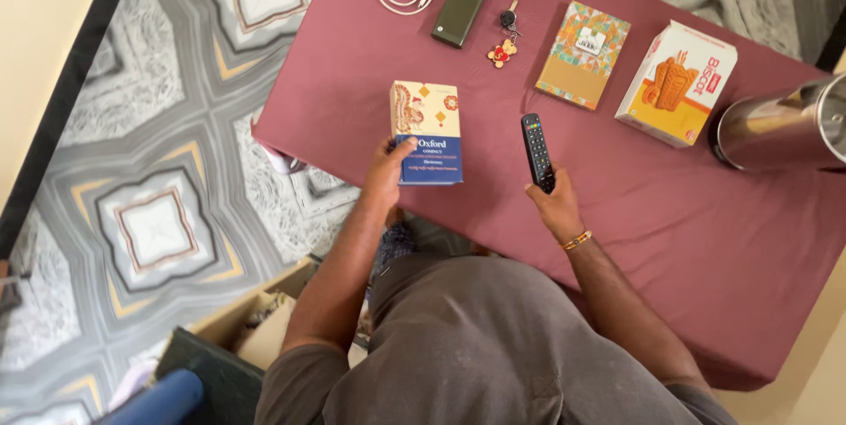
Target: The person spreads a pink cloth over a wooden board and smooths it out. They then place a metal kettle, a biscuit box, a notebook, keys, a power bank with a cable, a dictionary, and two remote controls onto the cloth in a neat arrangement.
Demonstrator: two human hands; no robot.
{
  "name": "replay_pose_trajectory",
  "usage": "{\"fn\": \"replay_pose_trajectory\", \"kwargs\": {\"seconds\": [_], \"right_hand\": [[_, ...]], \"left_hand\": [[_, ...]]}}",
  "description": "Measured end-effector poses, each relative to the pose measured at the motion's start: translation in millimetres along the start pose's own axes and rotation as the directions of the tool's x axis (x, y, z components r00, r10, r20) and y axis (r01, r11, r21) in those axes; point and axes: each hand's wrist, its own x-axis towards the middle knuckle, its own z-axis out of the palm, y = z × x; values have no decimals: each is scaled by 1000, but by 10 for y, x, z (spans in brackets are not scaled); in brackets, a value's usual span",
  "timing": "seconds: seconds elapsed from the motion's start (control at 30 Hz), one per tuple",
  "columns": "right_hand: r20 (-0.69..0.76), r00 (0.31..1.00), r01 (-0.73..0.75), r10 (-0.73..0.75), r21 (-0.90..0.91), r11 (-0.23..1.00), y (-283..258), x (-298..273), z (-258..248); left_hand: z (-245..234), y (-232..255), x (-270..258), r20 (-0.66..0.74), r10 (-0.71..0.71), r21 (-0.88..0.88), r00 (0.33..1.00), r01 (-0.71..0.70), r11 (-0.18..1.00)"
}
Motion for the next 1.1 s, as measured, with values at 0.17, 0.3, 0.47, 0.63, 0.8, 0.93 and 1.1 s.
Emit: {"fn": "replay_pose_trajectory", "kwargs": {"seconds": [0.17,0.3,0.47,0.63,0.8,0.93,1.1], "right_hand": [[-97,995,-23,19,-41,999,-180,44,498],[-160,960,181,-230,-272,945,-205,186,1079],[-158,981,82,-116,-208,975,-251,439,1892],[-186,970,107,-153,-234,966,-345,541,2510],[-195,981,-32,-14,-229,973,-374,591,2756],[-158,986,24,-59,-215,976,-375,601,2726],[32,971,-223,237,-242,944,-613,565,2581]], "left_hand": [[-525,618,572,67,-31,77,997,25,997],[-933,1098,1007,282,-133,101,950,108,989],[-1089,1401,1288,377,-85,331,922,-48,942],[-1084,1501,1268,289,88,774,953,-287,564],[-1054,1578,1184,337,175,861,925,-378,342],[-1115,1635,934,389,125,886,913,-408,220],[-1248,1536,773,401,108,900,910,-413,140]]}}
